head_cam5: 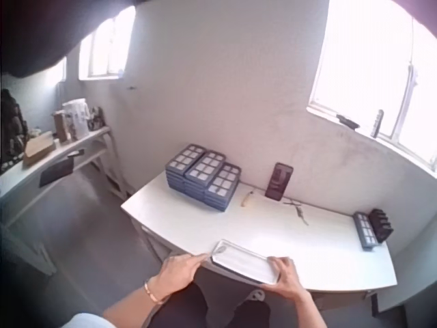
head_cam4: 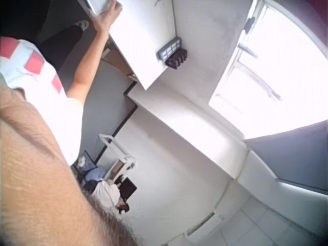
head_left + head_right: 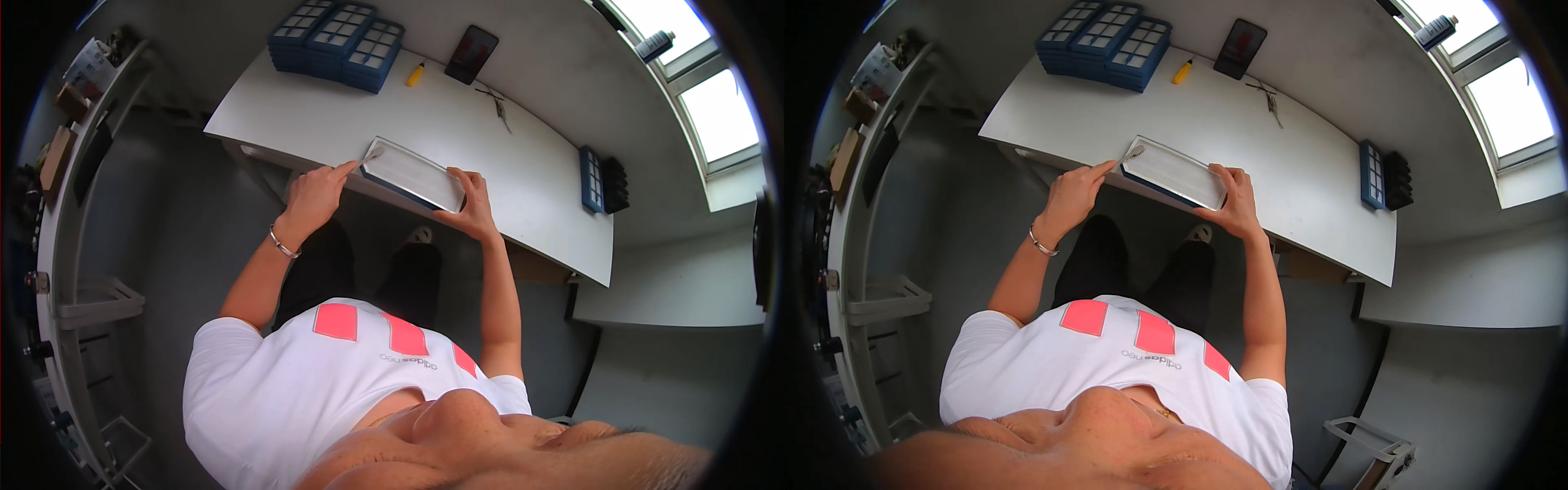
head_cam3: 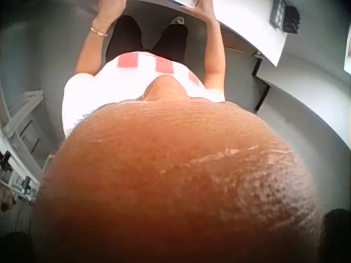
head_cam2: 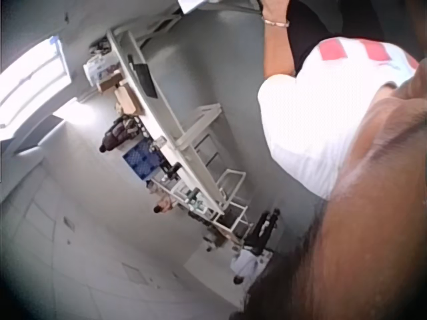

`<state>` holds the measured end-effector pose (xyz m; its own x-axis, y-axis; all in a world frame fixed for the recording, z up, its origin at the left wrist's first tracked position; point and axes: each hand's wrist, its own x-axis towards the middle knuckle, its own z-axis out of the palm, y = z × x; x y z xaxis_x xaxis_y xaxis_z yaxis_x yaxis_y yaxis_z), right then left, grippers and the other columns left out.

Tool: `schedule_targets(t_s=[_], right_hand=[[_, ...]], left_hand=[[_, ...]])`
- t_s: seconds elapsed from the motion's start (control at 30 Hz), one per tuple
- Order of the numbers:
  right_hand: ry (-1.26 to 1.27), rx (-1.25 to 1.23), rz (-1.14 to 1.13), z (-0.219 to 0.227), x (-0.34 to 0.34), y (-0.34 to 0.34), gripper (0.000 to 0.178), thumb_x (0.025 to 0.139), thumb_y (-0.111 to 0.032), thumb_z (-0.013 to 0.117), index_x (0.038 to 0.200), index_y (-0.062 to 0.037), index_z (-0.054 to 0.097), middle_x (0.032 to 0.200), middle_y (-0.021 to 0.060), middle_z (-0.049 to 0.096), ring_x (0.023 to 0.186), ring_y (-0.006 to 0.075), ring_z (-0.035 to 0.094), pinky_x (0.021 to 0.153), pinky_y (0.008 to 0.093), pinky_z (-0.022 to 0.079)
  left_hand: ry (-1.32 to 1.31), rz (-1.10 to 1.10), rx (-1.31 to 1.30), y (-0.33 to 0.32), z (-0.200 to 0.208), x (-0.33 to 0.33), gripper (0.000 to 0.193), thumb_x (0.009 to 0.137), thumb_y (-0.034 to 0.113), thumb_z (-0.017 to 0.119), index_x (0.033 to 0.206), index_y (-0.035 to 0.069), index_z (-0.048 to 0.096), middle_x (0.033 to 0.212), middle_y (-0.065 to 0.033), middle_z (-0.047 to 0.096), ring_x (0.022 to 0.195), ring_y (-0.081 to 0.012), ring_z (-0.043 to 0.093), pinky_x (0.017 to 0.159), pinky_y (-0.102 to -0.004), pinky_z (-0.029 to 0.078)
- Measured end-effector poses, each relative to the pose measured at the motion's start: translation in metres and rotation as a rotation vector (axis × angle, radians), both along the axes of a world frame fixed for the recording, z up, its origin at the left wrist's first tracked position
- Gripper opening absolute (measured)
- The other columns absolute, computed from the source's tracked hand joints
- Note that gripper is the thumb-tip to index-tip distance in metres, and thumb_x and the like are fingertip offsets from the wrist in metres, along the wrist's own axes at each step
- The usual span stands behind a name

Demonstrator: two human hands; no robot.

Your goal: The person cleans rectangular filters using a small brush. They pick up one filter at a time, brush the mesh surfaces, and then set the cleaned filter aside on a stack of other filters.

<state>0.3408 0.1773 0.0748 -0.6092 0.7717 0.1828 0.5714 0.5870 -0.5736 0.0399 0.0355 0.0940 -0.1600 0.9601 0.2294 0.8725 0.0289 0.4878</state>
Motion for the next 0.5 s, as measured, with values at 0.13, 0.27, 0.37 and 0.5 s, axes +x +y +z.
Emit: schedule_targets(t_s=[0.13, 0.27, 0.37, 0.5], right_hand=[[-0.003, 0.01, 0.023, 0.003, 0.0, 0.0, 0.087, 0.058, -0.032, 0.088, 0.136, -0.0163, 0.051, 0.125, 0.0137, 0.049, 0.119, 0.0333, 0.046, 0.101, 0.0433, 0.042], [0.006, -0.023, 0.032, 0.004, 0.002, 0.001, 0.087, 0.058, -0.03, 0.088, 0.136, -0.0158, 0.051, 0.127, 0.0134, 0.048, 0.121, 0.0331, 0.045, 0.103, 0.0431, 0.041], [0.014, -0.014, 0.013, -0.001, 0.003, 0.002, 0.088, 0.057, -0.03, 0.088, 0.136, -0.0155, 0.051, 0.128, 0.0133, 0.048, 0.122, 0.0331, 0.045, 0.104, 0.0434, 0.041], [0.001, 0.008, 0.048, 0.002, 0.003, 0.003, 0.088, 0.057, -0.03, 0.088, 0.136, -0.0151, 0.051, 0.129, 0.0135, 0.048, 0.122, 0.0331, 0.045, 0.104, 0.0439, 0.041]], left_hand=[[-0.031, 0.002, 0.022, 0.0, -0.005, -0.004, 0.034, 0.093, 0.012, 0.059, 0.126, 0.017, 0.064, 0.088, -0.0168, 0.069, 0.079, -0.0364, 0.067, 0.072, -0.0445, 0.054], [-0.024, 0.012, 0.016, 0.012, -0.005, -0.002, 0.035, 0.093, 0.011, 0.058, 0.127, 0.017, 0.064, 0.088, -0.0161, 0.069, 0.081, -0.0351, 0.067, 0.072, -0.044, 0.054], [-0.034, -0.019, 0.009, 0.0, -0.003, -0.005, 0.035, 0.093, 0.011, 0.058, 0.127, 0.018, 0.064, 0.088, -0.0161, 0.069, 0.08, -0.0353, 0.067, 0.072, -0.0438, 0.054], [-0.029, 0.007, -0.042, 0.004, 0.003, -0.002, 0.035, 0.093, 0.012, 0.059, 0.127, 0.018, 0.064, 0.089, -0.0164, 0.069, 0.081, -0.0351, 0.067, 0.073, -0.0431, 0.054]])
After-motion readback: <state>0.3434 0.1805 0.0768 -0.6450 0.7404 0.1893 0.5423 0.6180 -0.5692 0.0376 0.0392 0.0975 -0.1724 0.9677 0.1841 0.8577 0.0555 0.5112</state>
